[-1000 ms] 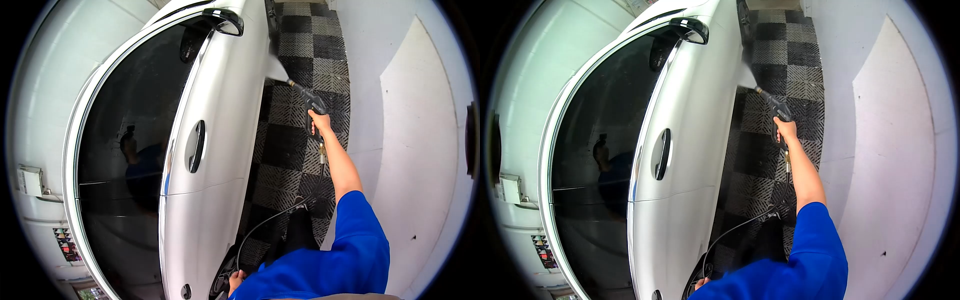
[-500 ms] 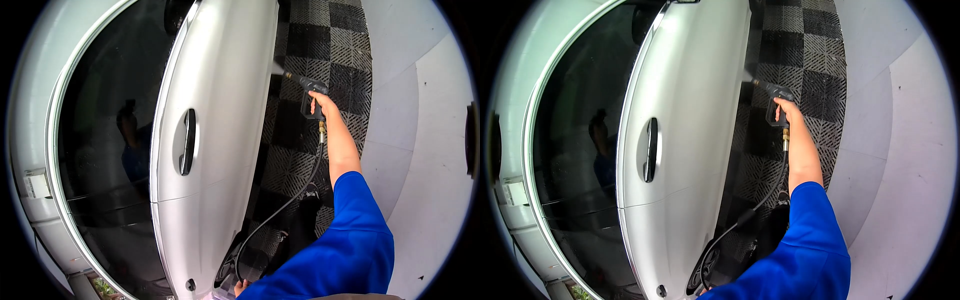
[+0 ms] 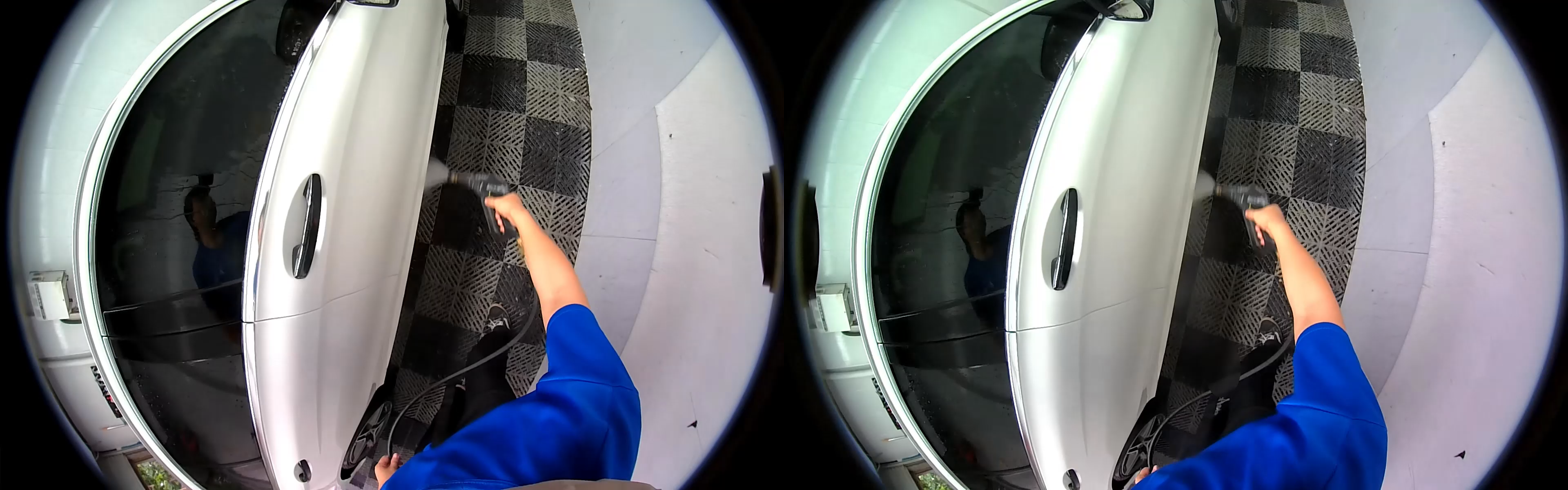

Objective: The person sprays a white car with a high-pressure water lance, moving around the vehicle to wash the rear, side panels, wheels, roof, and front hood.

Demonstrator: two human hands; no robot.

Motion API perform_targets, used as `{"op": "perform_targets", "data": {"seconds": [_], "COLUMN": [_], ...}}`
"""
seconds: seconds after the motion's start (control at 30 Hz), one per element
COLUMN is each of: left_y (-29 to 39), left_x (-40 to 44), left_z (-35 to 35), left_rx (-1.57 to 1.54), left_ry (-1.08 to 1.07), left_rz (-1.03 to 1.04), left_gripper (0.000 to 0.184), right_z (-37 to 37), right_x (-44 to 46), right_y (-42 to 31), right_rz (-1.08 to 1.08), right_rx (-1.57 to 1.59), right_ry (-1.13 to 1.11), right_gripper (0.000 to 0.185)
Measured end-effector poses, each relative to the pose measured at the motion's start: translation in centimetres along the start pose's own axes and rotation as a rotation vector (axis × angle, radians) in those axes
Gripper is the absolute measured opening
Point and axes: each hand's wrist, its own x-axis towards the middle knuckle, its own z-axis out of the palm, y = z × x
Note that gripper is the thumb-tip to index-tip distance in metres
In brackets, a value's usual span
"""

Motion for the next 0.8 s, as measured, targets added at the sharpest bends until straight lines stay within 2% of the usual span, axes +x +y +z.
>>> {"op": "perform_targets", "data": {"seconds": [0.1, 0.17, 0.23, 0.33, 0.4, 0.47, 0.5, 0.57, 0.63, 0.7, 0.77, 0.8], "left_y": [2.7, 4.6, 5.9, 7.7, 5.8, 3.4, 2.3, 1.5, 1.5, 3.4, 2.3, 2.1], "left_x": [-1.4, -1.7, -1.5, -2.0, -0.7, -0.4, -0.1, -0.9, -0.9, -2.3, -1.9, -1.8], "left_z": [0.7, 1.3, 1.8, 2.0, 1.7, 0.5, -0.1, -1.6, -3.1, -2.9, -2.7, -2.3], "left_rx": [0.021, 0.044, -0.024, -0.068, -0.099, -0.068, -0.162, -0.114, -0.009, 0.001, -0.141, -0.154], "left_ry": [-0.032, -0.05, -0.042, -0.063, -0.041, 0.051, 0.08, 0.254, 0.25, 0.22, 0.151, 0.152], "left_rz": [0.062, 0.117, 0.262, 0.294, 0.289, 0.314, 0.397, 0.425, 0.458, 0.46, 0.326, 0.324], "left_gripper": [0.025, 0.025, 0.027, 0.03, 0.031, 0.031, 0.031, 0.031, 0.031, 0.031, 0.037, 0.037], "right_z": [-0.5, -0.9, -0.7, 0.6, 1.7, 2.3, 2.4, 2.6, 2.7, 2.8, 4.0, 4.2], "right_x": [-0.5, -0.5, -1.9, -2.0, -1.6, -1.0, -2.1, -3.7, -5.3, -7.3, -13.1, -14.0], "right_y": [-6.6, -9.6, -12.1, -11.1, -8.4, -4.1, -2.5, 0.4, 2.5, 3.7, 2.0, 3.0], "right_rz": [-0.172, -0.276, -0.32, -0.409, -0.413, -0.305, -0.23, 0.004, 0.13, 0.091, -0.073, -0.16], "right_rx": [0.175, 0.323, 0.39, 0.454, 0.506, 0.391, 0.228, 0.043, -0.161, -0.307, -0.352, -0.309], "right_ry": [0.261, 0.284, 0.326, 0.39, 0.375, 0.265, 0.217, 0.076, -0.066, -0.03, 0.179, 0.255], "right_gripper": [0.04, 0.036, 0.037, 0.037, 0.035, 0.031, 0.038, 0.036, 0.034, 0.028, 0.024, 0.022]}}
